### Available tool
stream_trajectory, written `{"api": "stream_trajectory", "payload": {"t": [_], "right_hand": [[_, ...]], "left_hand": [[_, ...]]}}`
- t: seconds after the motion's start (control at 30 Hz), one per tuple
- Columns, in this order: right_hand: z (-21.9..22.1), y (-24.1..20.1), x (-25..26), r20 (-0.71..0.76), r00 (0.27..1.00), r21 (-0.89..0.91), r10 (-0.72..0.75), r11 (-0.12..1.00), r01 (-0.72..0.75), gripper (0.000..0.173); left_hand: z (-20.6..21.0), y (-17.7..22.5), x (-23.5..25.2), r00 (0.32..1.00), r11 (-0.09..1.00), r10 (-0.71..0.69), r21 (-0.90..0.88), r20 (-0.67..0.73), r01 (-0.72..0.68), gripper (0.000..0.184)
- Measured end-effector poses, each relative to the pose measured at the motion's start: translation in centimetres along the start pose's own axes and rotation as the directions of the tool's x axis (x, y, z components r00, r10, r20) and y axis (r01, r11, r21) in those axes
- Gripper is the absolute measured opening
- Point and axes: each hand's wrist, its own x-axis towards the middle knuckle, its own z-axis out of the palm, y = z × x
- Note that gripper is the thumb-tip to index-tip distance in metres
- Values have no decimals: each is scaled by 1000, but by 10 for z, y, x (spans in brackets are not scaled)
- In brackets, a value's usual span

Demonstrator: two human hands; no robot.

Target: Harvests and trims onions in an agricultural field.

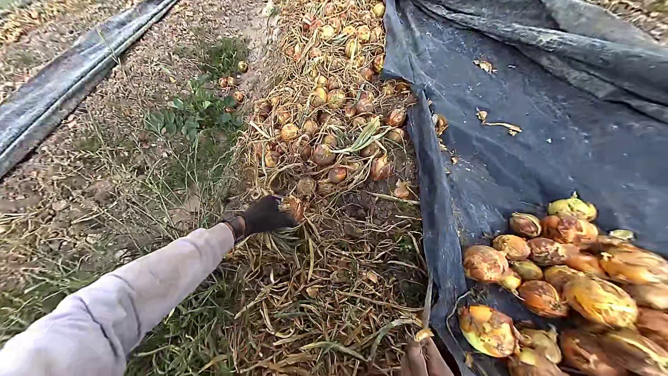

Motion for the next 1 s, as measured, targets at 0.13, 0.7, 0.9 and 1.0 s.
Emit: {"api": "stream_trajectory", "payload": {"t": [0.13,0.7,0.9,1.0], "right_hand": [[21,-8,-7,58,997,-82,47,996,-42,48],[35,-54,-49,338,931,356,-138,934,9,59],[33,-50,-47,22,948,-180,-317,932,316,59],[32,-51,-45,-111,874,-430,-472,816,386,58]], "left_hand": [[13,70,-95,940,965,213,-210,265,-159,96],[2,131,-211,615,970,171,-241,770,32,12],[-6,130,-188,707,855,518,-256,481,-452,26],[-10,136,-169,519,503,812,130,267,-854,20]]}}
